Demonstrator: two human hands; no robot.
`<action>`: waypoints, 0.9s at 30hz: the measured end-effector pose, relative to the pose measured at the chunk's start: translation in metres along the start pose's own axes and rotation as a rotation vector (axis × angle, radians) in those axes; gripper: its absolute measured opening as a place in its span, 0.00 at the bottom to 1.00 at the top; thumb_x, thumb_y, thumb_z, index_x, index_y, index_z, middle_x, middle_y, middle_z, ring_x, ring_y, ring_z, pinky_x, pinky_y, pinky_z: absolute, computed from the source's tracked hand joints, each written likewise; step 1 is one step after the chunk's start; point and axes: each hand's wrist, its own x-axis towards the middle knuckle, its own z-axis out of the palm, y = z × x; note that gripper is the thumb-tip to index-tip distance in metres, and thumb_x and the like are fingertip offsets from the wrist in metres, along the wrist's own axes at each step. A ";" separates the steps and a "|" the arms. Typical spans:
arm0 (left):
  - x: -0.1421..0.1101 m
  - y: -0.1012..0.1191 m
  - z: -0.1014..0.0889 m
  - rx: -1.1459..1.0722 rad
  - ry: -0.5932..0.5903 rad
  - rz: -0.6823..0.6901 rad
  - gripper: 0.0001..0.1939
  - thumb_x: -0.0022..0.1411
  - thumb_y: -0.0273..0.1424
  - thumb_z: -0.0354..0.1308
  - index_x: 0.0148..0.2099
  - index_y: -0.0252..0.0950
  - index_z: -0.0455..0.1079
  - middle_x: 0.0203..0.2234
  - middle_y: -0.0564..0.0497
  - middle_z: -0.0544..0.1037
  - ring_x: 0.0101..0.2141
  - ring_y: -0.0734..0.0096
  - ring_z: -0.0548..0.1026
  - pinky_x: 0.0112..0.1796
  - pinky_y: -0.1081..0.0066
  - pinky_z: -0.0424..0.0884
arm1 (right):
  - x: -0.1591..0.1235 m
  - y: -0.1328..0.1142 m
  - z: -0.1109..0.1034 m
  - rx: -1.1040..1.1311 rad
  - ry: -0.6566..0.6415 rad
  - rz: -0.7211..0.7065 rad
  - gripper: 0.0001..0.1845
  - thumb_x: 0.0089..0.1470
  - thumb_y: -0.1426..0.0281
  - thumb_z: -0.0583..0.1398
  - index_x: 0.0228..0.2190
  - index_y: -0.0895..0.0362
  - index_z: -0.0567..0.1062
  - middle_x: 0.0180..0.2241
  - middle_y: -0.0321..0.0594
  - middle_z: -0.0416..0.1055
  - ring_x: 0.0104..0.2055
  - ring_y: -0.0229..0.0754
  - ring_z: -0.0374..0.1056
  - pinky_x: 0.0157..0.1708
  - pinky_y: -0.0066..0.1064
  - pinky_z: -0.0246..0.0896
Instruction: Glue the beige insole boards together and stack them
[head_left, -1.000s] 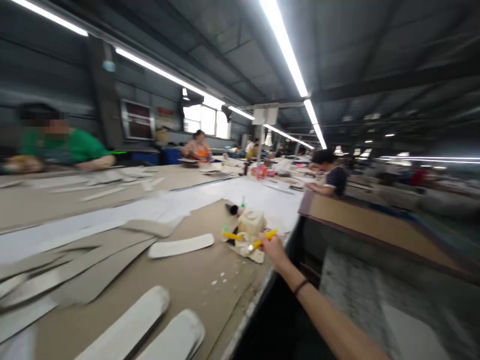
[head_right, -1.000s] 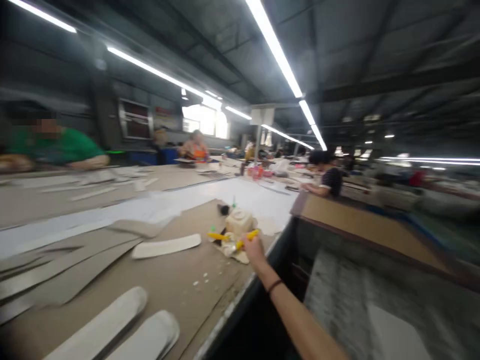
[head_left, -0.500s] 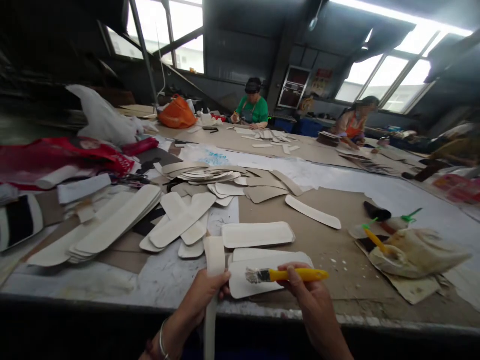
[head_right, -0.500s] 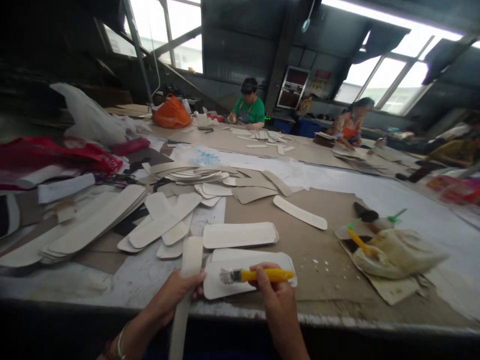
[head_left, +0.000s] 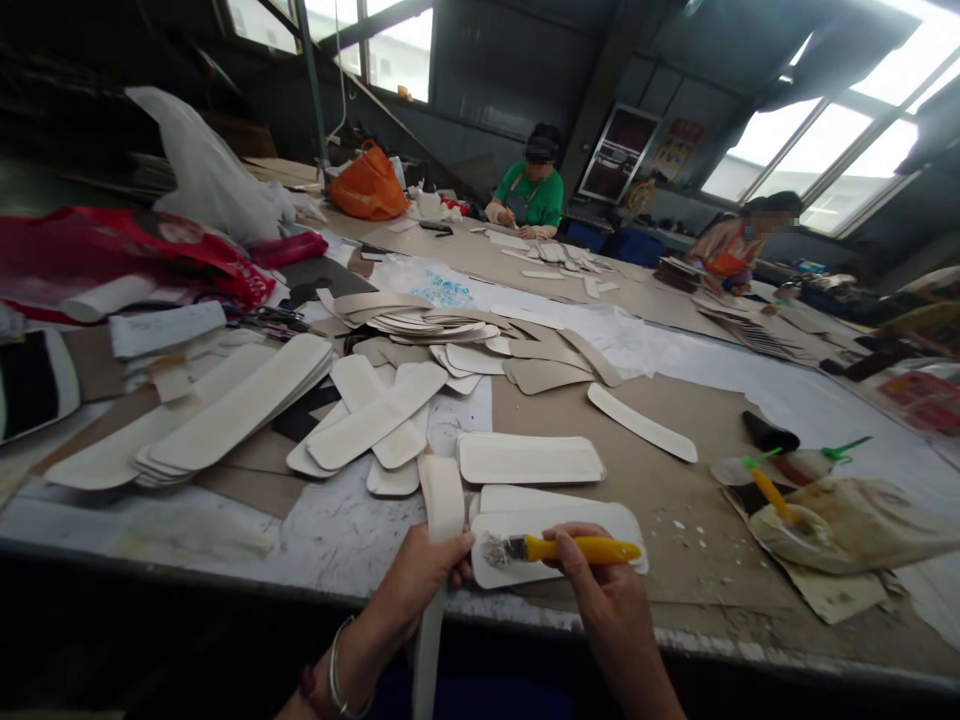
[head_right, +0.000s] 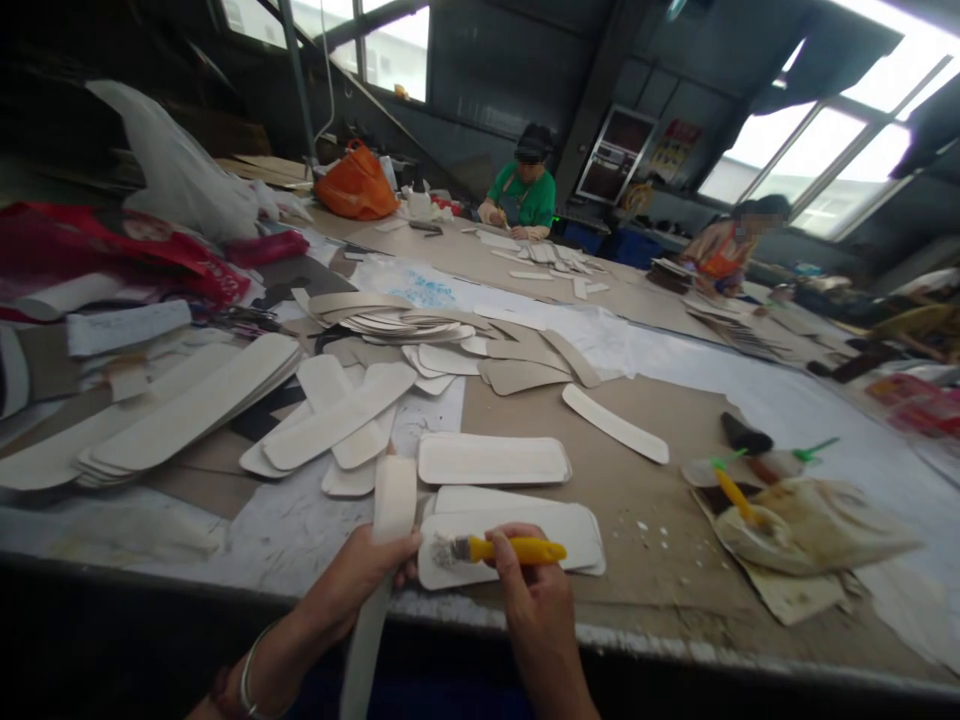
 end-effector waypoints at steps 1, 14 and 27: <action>-0.001 0.001 0.000 0.008 0.006 -0.004 0.15 0.42 0.39 0.59 0.23 0.30 0.70 0.12 0.49 0.71 0.15 0.75 0.64 0.19 0.74 0.58 | 0.001 0.003 -0.002 -0.043 0.009 -0.009 0.16 0.49 0.56 0.59 0.29 0.58 0.74 0.32 0.42 0.72 0.33 0.44 0.70 0.32 0.32 0.67; -0.009 0.011 0.003 0.087 0.063 -0.033 0.16 0.43 0.42 0.59 0.20 0.32 0.70 0.13 0.50 0.72 0.17 0.72 0.65 0.23 0.71 0.59 | 0.020 0.030 -0.091 -0.722 0.327 -0.236 0.17 0.53 0.56 0.53 0.31 0.56 0.72 0.29 0.43 0.73 0.31 0.46 0.71 0.32 0.35 0.66; -0.007 0.007 0.006 0.134 0.130 -0.026 0.19 0.40 0.46 0.60 0.16 0.34 0.66 0.10 0.51 0.69 0.17 0.69 0.66 0.24 0.69 0.62 | -0.022 0.024 -0.015 -0.253 0.170 -0.437 0.07 0.54 0.71 0.56 0.33 0.53 0.74 0.31 0.42 0.74 0.36 0.43 0.70 0.37 0.33 0.67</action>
